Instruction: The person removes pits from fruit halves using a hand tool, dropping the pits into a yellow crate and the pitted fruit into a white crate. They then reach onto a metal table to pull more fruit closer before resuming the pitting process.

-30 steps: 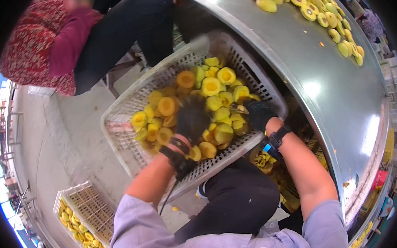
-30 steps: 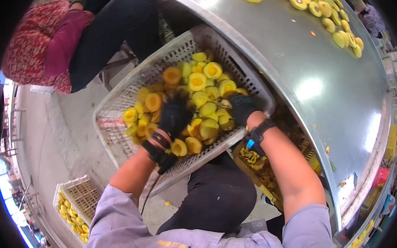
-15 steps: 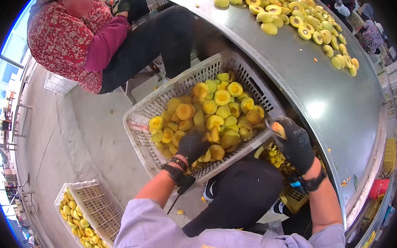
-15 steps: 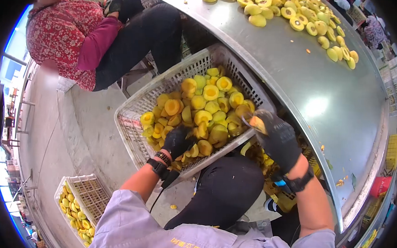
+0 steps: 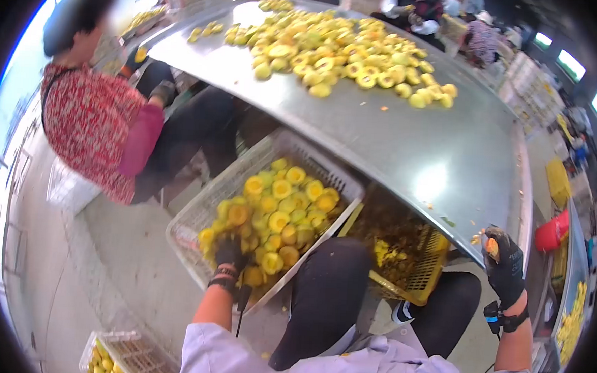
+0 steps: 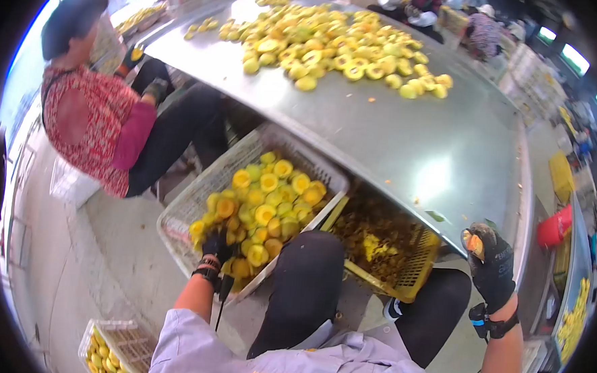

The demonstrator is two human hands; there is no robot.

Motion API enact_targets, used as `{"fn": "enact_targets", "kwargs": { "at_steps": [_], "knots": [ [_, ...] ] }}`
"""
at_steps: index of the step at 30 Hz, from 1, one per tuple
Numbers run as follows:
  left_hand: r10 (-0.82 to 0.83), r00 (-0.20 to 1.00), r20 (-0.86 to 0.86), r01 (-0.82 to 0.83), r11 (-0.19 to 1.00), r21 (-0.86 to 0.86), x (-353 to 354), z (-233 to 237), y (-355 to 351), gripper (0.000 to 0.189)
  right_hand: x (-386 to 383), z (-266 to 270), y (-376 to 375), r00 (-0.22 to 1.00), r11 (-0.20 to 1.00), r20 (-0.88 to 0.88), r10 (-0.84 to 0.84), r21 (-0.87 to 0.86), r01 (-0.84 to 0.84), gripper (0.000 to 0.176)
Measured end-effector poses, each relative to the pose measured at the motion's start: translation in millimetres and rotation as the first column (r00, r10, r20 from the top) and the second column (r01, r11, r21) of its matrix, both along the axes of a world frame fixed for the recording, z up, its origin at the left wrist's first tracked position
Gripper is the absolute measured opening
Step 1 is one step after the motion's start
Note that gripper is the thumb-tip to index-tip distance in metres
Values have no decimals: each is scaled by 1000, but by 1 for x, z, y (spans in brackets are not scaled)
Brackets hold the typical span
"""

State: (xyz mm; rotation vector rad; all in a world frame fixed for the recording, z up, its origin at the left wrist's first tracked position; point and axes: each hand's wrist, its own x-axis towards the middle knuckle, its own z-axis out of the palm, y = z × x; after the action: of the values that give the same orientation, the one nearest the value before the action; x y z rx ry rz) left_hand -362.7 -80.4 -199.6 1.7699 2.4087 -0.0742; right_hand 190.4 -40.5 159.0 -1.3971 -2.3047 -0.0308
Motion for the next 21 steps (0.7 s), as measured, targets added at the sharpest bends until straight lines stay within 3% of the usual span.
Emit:
{"fn": "enact_targets", "kwargs": {
  "at_steps": [1, 2, 3, 5, 8, 10, 11, 13, 15, 16, 17, 18, 19, 21],
  "knots": [
    [-49, 964, 263, 55, 998, -14, -13, -34, -5, 74, 5, 5, -9, 1000, 999, 11, -22, 45, 22, 31],
    [-15, 938, 347, 116, 955, -272, -4, 2, -7, 69, 10, 8, -17, 999, 996, 23, -42, 84, 40, 30],
    [-251, 858, 449, 360, 916, -176, -25, -42, -13, 64, 15, 8, -26, 998, 992, 31, -59, 117, 55, 30],
    [-304, 874, 380, 446, 812, -377, 9, 17, -10, 54, 18, 7, -39, 993, 992, -34, -111, 59, 113, 28],
    [-346, 906, 244, 422, 784, -456, 53, 104, 7, 40, 26, -9, -47, 993, 993, -52, -104, 59, 107, 27],
    [-348, 930, 114, 363, 830, -423, 74, 152, 22, 27, 42, -29, -43, 996, 995, 21, -91, 39, 90, 29],
    [-477, 869, 130, 494, 832, -251, 75, 164, 31, 26, 51, -33, -42, 995, 996, 58, -80, 31, 78, 30],
    [-709, 699, 92, 702, 705, 99, 76, 189, 52, 24, 60, -34, -39, 983, 993, 140, -118, 4, 118, 33],
    [-696, 597, 398, 524, 715, 464, 98, 232, 80, 24, 82, -43, -23, 958, 992, 260, -120, -15, 129, 35],
    [-470, 247, 847, 225, 878, 422, 113, 256, 99, 24, 96, -47, -10, 966, 989, 231, -113, -67, 132, 34],
    [-158, -273, 949, 6, 986, 166, 127, 277, 120, 25, 106, -45, 3, 957, 984, 265, -115, -100, 146, 35],
    [-396, -38, 918, 55, 916, 397, 134, 292, 143, 27, 117, -43, 21, 948, 979, 296, -116, -126, 159, 35],
    [-608, 177, 774, 162, 794, 586, 142, 304, 168, 30, 129, -44, 37, 938, 973, 326, -116, -154, 173, 35],
    [-564, 92, 820, -63, 819, 570, 164, 314, 215, 34, 150, -58, 67, 906, 954, 387, -173, -164, 252, 38]
  ]
}}
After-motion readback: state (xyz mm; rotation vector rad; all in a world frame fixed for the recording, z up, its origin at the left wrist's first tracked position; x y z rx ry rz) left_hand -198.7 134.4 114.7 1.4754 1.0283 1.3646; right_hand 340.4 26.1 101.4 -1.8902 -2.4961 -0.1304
